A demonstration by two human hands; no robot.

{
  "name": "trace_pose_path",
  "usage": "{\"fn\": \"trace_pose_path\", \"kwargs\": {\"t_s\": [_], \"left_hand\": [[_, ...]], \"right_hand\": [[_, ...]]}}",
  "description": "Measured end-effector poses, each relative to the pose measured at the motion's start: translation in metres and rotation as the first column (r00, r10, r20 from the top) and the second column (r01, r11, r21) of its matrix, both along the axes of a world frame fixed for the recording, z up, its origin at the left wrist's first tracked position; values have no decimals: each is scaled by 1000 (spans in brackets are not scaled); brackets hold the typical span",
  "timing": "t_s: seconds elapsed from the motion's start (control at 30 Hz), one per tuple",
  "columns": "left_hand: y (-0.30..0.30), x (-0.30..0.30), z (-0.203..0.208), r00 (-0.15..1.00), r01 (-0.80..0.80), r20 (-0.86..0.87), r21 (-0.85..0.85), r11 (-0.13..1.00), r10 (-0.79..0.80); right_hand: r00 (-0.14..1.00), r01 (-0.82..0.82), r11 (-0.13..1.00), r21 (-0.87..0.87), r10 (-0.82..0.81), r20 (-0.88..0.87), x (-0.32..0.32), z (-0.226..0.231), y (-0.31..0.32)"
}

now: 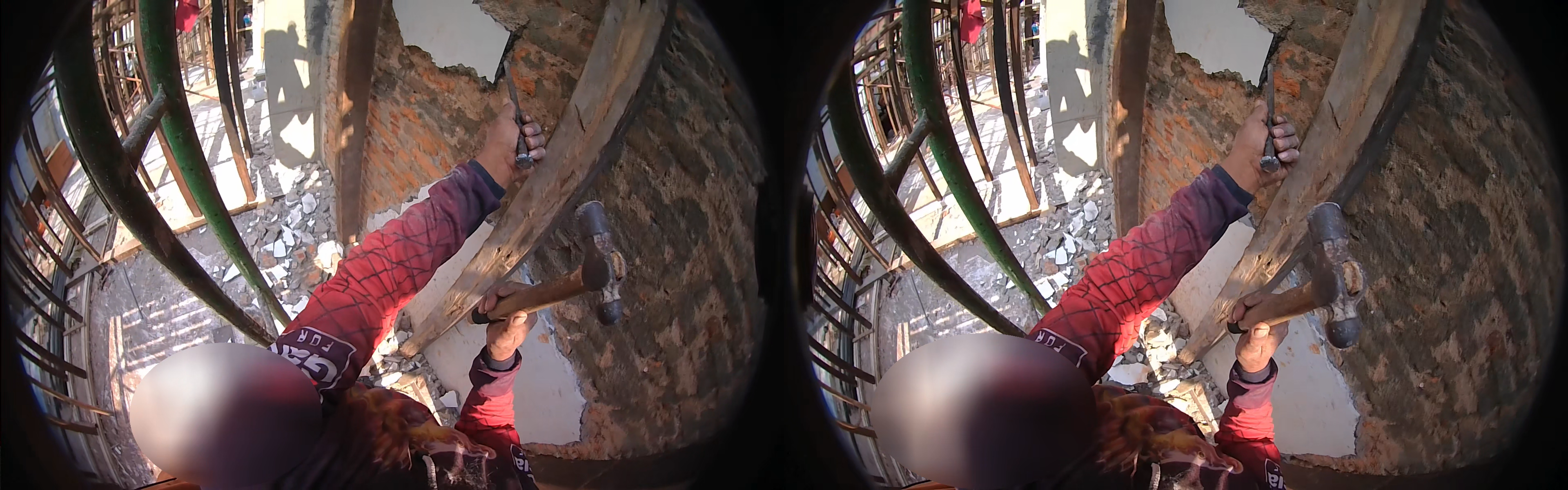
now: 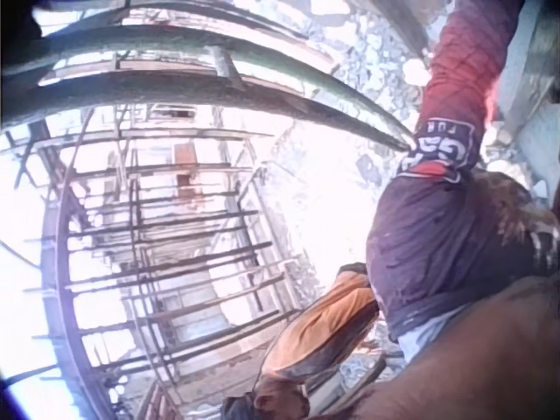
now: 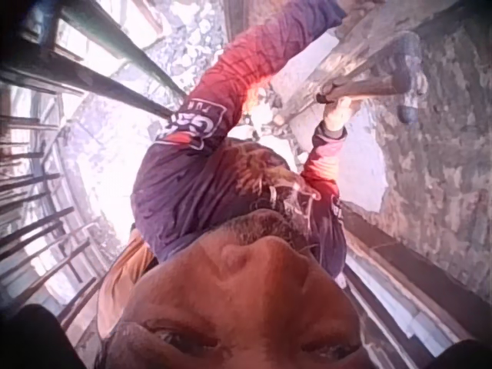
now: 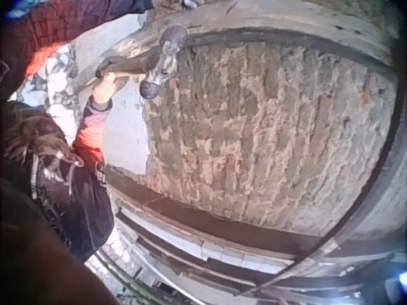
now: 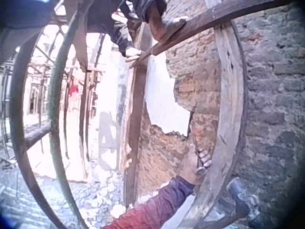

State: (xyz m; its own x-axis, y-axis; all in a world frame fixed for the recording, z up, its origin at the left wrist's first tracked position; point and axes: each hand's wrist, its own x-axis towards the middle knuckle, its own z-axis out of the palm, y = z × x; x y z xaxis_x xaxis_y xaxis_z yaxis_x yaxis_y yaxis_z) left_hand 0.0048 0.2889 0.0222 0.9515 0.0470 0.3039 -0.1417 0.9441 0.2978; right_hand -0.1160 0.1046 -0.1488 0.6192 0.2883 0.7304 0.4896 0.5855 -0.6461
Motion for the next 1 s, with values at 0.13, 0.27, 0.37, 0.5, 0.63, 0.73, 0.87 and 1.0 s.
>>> {"fn": "trace_pose_path", "kwargs": {"t_s": [0.13, 0.27, 0.37, 0.5, 0.63, 0.73, 0.87, 1.0], "left_hand": [[-6, -12, 28, 984, -133, -110, 100, 986, 144], [-9, 7, 49, 970, -176, -156, 87, 981, 188], [2, 23, 47, 983, -143, -115, 10, 990, 143], [-5, 13, 63, 921, -292, -262, 26, 956, 288], [-3, 1, 76, 888, -327, -59, 617, 716, 456], [6, 11, 78, 847, -383, -50, 635, 671, 530], [-13, 6, 78, 892, -299, -137, 537, 789, 431], [-20, 4, 74, 879, -322, -111, 581, 748, 465]], "right_hand": [[939, 94, 944, 315, -190, 288, -14, 51, 3], [799, 111, 841, 530, -392, 455, 6, 49, 35], [958, 285, 951, -118, -284, 31, 33, 17, 53], [945, 259, 948, -187, -289, -156, 8, 38, 30], [855, 153, 874, 462, -351, 382, -12, 96, -12], [667, 62, 724, 687, -542, 511, -20, 123, -1], [938, 346, 924, -161, -340, 66, 45, 53, 35], [966, 190, 975, -116, -207, -153, 6, 71, -5]]}}
